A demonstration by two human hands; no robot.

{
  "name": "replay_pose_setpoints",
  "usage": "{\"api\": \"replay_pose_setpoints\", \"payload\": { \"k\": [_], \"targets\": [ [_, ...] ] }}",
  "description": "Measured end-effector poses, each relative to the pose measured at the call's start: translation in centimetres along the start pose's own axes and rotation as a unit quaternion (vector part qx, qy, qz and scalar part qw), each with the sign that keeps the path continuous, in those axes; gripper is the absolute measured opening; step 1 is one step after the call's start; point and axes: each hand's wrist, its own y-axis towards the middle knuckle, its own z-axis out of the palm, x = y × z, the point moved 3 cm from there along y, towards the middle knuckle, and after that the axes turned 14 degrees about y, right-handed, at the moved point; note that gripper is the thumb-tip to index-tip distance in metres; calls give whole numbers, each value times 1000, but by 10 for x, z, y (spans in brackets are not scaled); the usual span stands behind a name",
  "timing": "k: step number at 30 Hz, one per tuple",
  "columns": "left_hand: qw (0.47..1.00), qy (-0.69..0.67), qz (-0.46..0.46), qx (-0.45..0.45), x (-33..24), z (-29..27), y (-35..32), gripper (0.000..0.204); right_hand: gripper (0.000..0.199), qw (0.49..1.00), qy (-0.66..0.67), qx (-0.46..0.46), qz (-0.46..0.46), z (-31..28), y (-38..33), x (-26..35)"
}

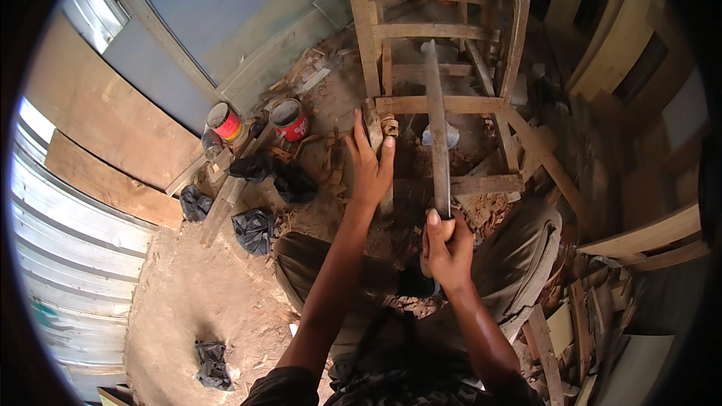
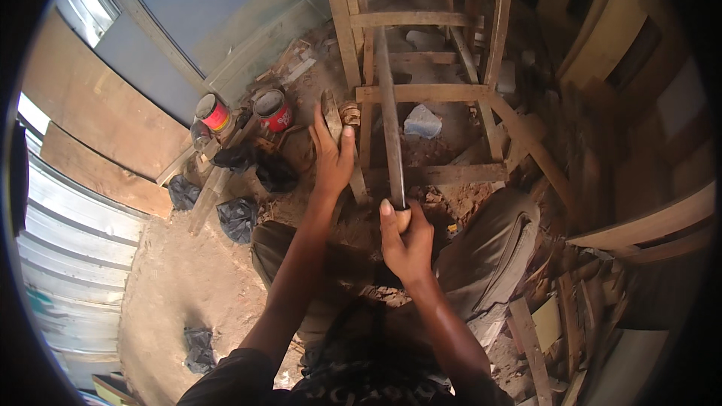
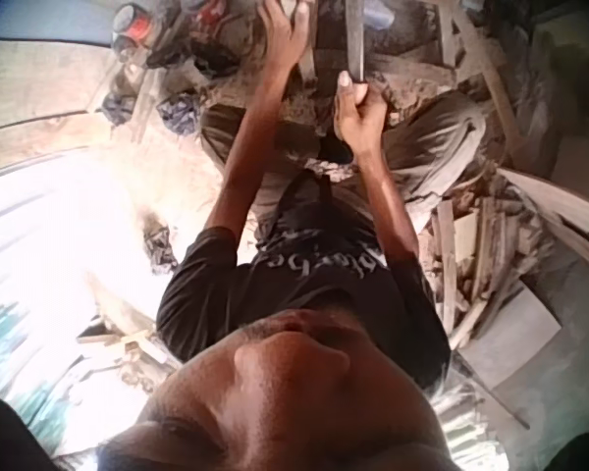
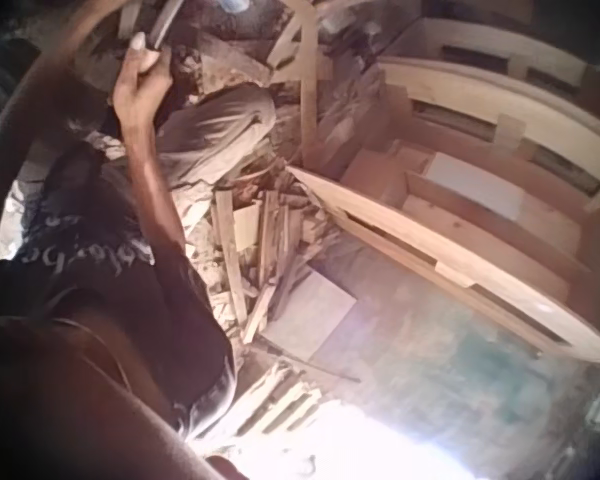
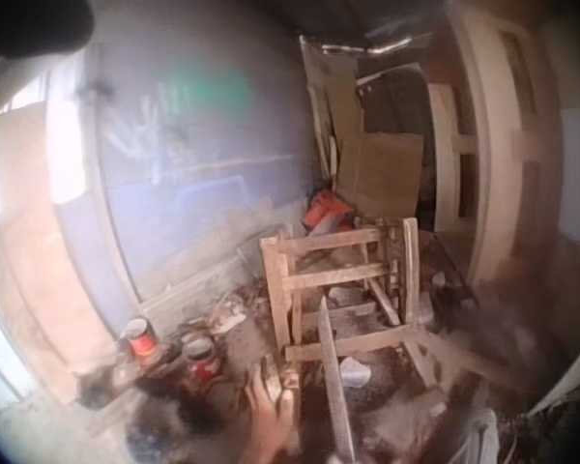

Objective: The person uses a chisel and hammer to carve and shape a small wooden block, then saws a larger plank and hammers it into a wooden frame. The person repeatedly chisels the block and adjusts the plank within the frame.

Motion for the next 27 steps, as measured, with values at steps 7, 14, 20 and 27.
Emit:
{"api": "replay_pose_setpoints", "payload": {
  "k": [7,14,20,27],
  "targets": [
    [997,13,67,36,2,-34,13,60,38,998,-49,9,36,30,10,-12],
    [989,-64,125,42,-7,-58,34,35,38,993,-108,41,26,52,7,-2],
    [987,-63,142,28,-12,-65,38,23,34,993,-115,25,-3,53,17,16],
    [987,-48,152,-19,-14,-66,22,21,30,987,-144,61,-23,66,24,24]
  ]
}}
